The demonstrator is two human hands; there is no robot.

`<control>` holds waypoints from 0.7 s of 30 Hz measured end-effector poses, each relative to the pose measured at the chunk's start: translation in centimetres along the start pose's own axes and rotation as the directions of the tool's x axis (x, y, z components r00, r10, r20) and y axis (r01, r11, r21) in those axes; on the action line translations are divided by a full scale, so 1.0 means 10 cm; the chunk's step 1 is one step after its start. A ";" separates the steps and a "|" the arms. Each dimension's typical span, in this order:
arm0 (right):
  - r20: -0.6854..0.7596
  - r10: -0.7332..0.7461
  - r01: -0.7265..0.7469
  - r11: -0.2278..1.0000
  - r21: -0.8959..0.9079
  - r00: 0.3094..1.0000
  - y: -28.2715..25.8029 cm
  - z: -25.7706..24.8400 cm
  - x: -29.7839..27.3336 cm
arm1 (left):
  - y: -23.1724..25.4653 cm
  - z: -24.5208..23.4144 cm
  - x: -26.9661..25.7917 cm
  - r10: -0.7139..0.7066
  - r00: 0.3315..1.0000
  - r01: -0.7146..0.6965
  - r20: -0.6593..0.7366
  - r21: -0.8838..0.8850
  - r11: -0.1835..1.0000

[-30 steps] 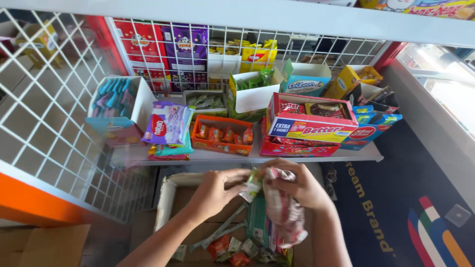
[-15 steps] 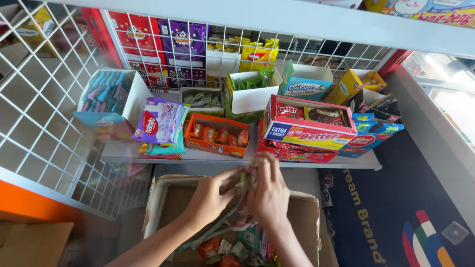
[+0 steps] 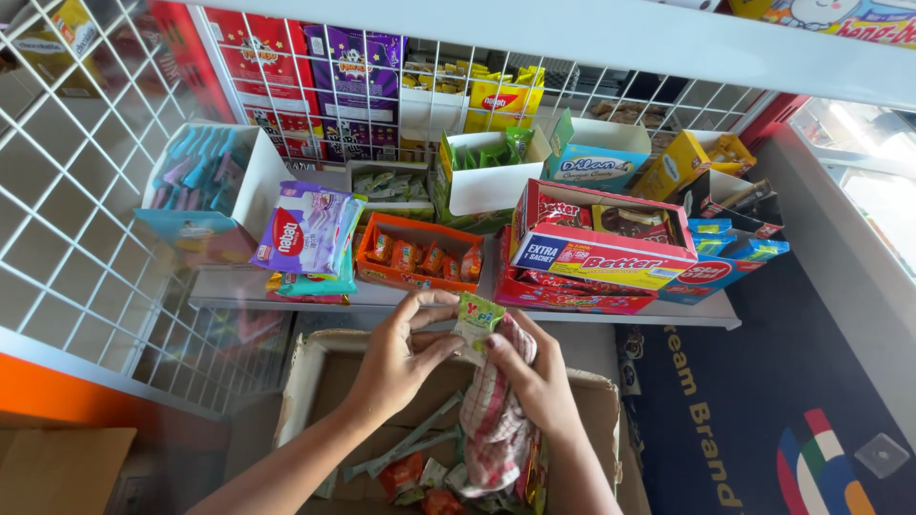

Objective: Sorting and stocking snack packages from a cardboard box onto display shelves.

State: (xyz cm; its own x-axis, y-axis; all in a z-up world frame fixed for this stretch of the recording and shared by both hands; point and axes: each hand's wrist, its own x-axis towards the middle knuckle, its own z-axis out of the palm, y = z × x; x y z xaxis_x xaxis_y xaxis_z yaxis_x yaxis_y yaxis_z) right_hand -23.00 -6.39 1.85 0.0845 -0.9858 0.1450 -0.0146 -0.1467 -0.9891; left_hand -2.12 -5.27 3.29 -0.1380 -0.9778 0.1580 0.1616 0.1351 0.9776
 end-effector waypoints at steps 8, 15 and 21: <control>-0.003 -0.531 0.382 0.613 -0.692 0.847 -0.55 0.40 -0.17 | 0.16 -0.02 -0.06 0.359 0.933 -0.340 0.033 0.412 0.846; 0.156 -0.532 0.471 0.531 -0.704 0.832 -0.29 0.36 -0.26 | 0.22 0.08 -0.17 0.069 0.995 -0.088 0.066 0.352 0.932; 0.059 -0.416 0.336 0.635 -0.696 0.907 -0.38 0.39 -0.25 | 0.16 0.04 -0.10 0.087 0.991 -0.115 0.105 0.307 0.945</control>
State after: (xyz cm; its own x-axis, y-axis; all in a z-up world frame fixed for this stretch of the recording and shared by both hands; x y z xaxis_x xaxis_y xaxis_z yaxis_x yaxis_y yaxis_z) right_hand -19.29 -3.02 5.11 0.1417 -0.8288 0.5413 -0.6742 -0.4812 -0.5603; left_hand -2.11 -3.98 4.78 -0.2253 -0.9401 0.2559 -0.1315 0.2896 0.9481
